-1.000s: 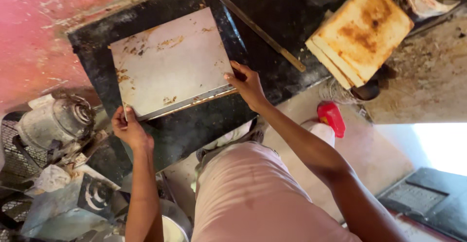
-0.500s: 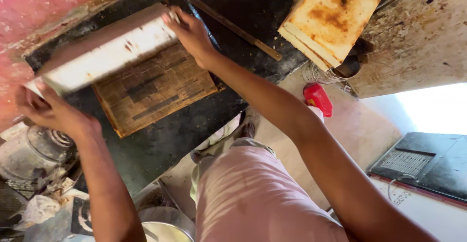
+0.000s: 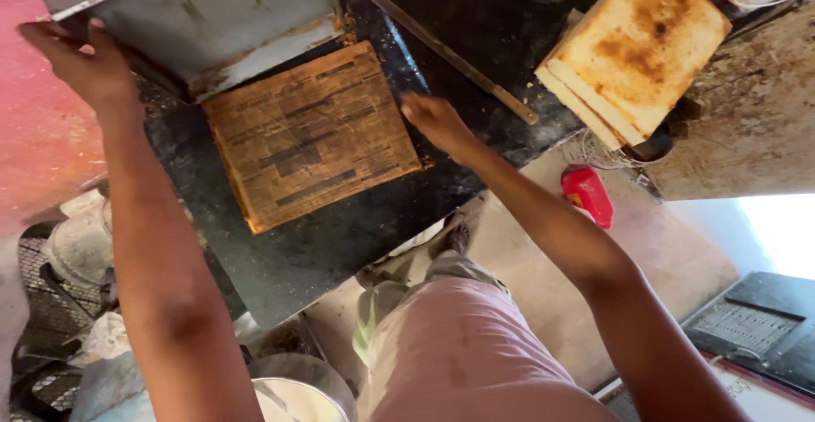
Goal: The person slices the crusts off bread squares using a knife, collects the scraps into a metal tray by hand, and spreads a brown paste onto a thin layer of dough on a baking sheet using a knife.
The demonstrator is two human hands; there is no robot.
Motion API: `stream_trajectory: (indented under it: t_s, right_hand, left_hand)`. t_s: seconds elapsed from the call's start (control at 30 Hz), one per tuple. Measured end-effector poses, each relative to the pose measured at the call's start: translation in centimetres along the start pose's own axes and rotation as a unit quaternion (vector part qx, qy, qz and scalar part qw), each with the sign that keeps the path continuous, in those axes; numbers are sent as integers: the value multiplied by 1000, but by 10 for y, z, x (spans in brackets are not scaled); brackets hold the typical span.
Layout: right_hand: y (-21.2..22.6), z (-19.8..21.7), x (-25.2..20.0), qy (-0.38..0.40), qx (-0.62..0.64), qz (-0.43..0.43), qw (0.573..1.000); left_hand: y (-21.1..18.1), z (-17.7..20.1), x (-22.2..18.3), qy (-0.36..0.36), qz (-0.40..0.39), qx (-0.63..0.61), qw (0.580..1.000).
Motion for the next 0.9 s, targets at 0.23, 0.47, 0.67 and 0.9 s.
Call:
stream_trajectory:
  t_s: [0.23, 0.47, 0.67, 0.9]
  right_hand:
    - [-42, -30, -51, -24, -48, -87, 995]
    - [21, -61, -71, -37, -273, 151, 949]
    - [25, -46, -48, 7, -205, 99, 974]
    - [63, -18, -36, 1, -413, 249, 876]
  left_hand:
    - [23, -14, 19, -144, -59, 136, 978]
    - [30, -9, 29, -77, -22, 20, 997]
    - [-100, -25, -136, 110, -172, 130, 970]
    - [-209, -45, -340, 291, -158, 294, 896]
Point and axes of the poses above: each hand's wrist, its own x-axis towards the middle knuckle, its own z-axis out of the back of the hand, y = z × x, the point moved 9 cm from there along x, towards the middle knuckle, and after that the axes turned 5 degrees about y, right-handed, at the moved point
